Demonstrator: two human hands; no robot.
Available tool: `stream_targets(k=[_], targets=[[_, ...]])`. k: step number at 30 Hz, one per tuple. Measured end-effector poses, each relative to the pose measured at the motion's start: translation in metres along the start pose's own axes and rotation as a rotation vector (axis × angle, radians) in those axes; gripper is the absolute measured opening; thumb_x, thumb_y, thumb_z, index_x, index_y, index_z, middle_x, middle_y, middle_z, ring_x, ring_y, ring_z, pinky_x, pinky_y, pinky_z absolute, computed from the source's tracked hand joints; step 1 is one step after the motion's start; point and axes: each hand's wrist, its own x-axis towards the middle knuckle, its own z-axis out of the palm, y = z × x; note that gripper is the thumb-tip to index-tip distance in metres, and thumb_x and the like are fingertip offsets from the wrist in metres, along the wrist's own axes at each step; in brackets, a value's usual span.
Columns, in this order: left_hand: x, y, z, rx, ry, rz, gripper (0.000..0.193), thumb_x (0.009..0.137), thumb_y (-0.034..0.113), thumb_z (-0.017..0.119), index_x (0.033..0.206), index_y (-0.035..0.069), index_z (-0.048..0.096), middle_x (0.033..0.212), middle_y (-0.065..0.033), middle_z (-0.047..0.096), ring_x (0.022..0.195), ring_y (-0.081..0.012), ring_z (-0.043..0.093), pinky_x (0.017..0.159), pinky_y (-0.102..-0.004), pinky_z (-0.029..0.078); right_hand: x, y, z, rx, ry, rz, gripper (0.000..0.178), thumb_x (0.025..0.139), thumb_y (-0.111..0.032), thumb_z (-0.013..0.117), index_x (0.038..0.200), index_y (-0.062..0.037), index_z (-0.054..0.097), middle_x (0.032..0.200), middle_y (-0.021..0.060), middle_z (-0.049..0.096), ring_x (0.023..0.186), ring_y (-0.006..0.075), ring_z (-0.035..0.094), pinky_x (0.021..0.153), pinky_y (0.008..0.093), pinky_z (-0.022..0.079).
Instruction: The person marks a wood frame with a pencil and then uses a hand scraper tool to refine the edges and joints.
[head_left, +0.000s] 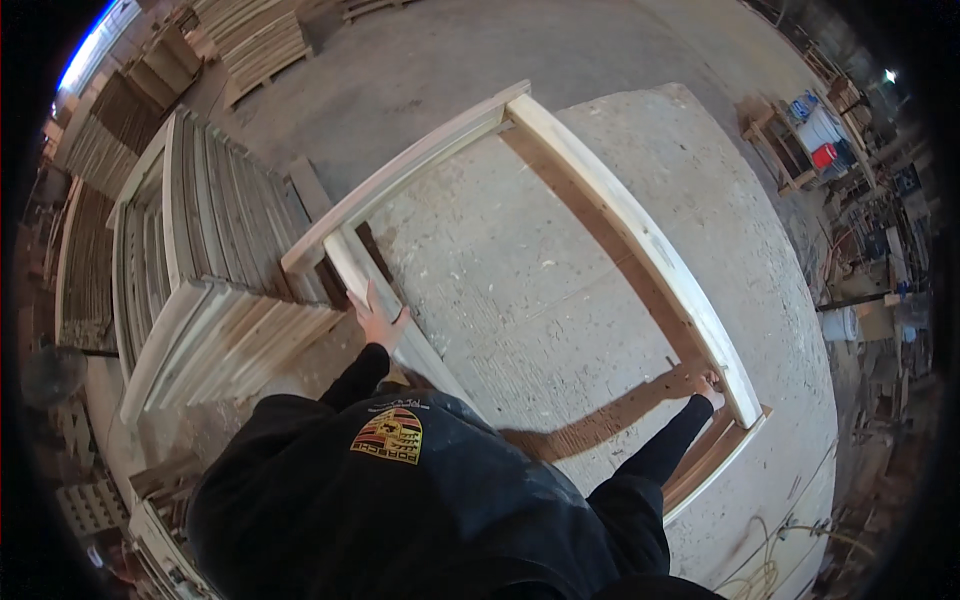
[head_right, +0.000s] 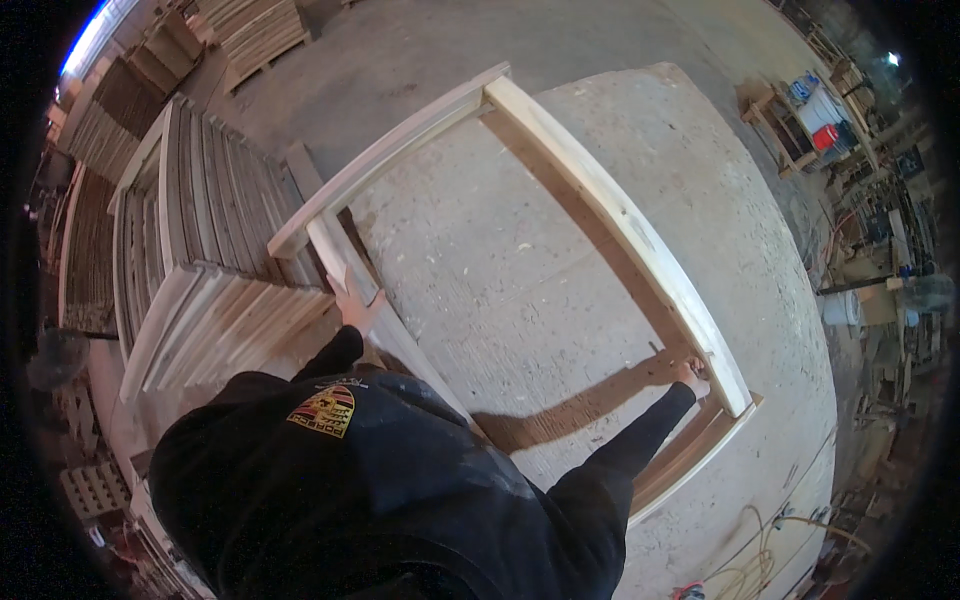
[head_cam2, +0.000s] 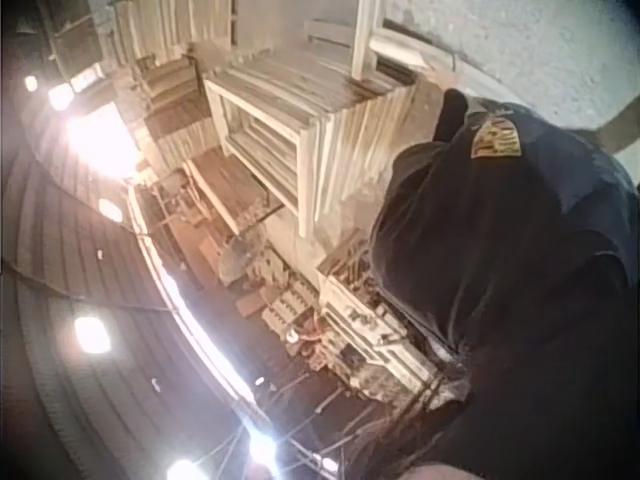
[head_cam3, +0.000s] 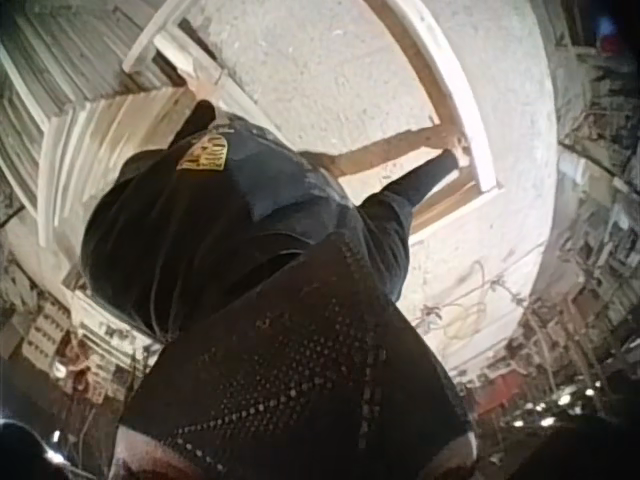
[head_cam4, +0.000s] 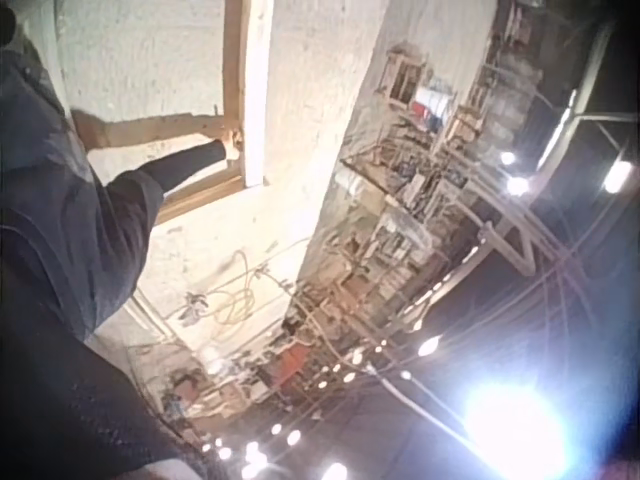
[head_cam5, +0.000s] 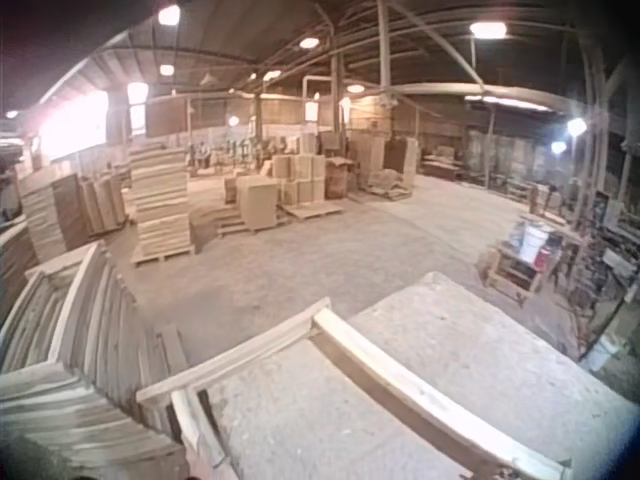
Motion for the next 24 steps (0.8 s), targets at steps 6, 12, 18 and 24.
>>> stream_targets(k=[6, 12, 18, 24], targets=[[0.0, 0.018, -0.007, 0.022, -0.018, -0.014, 0.104, 0.073, 0.036, 0.076, 0.151, 0.02, 0.009, 0.149, -0.0346, -0.013, 0.136, -0.0547, 0.008, 0.11, -0.0552, 0.02, 0.01, -0.003, -0.017, 0.055, 0.167, 0.012, 0.05, 0.094, -0.049, 0.035, 0.085, -0.0016, 0.049, 0.067, 0.0095, 0.05, 0.049, 0.0162, 0.044, 0.041, 0.0252, 0.033], [0.007, 0.008, -0.001, 0.048, 0.014, 0.059, 0.105, 0.071, 0.037, 0.077, 0.151, 0.022, 0.01, 0.148, -0.0355, -0.014, 0.135, -0.0553, 0.009, 0.109, -0.0563, 0.021, 0.006, -0.028, -0.04, -0.209, -0.152, -0.022, 0.057, 0.098, -0.035, 0.03, 0.128, 0.0108, 0.044, 0.111, 0.0249, 0.059, 0.093, 0.0315, 0.065, 0.062, 0.0309, 0.054], [0.001, 0.003, -0.01, -0.002, -0.006, 0.052, 0.11, 0.069, 0.044, 0.079, 0.151, 0.019, 0.01, 0.148, -0.0365, -0.015, 0.137, -0.0538, 0.008, 0.111, -0.0541, 0.021, -0.066, 0.025, -0.071, 0.011, -0.184, 0.221, 0.056, 0.1, -0.036, 0.026, 0.134, 0.0033, 0.045, 0.134, 0.0228, 0.051, 0.114, 0.0339, 0.057, 0.088, 0.0434, 0.051], [0.002, -0.004, -0.024, -0.176, -0.105, 0.116, 0.122, 0.069, 0.049, 0.079, 0.149, 0.002, -0.001, 0.149, -0.0348, -0.013, 0.141, -0.047, 0.008, 0.113, -0.0449, 0.021, -0.142, 0.097, -0.123, -0.323, -0.132, 0.27, 0.047, 0.098, -0.032, 0.034, 0.128, -0.0024, 0.053, 0.071, 0.002, 0.043, 0.064, 0.0162, 0.045, 0.061, 0.0295, 0.04]])
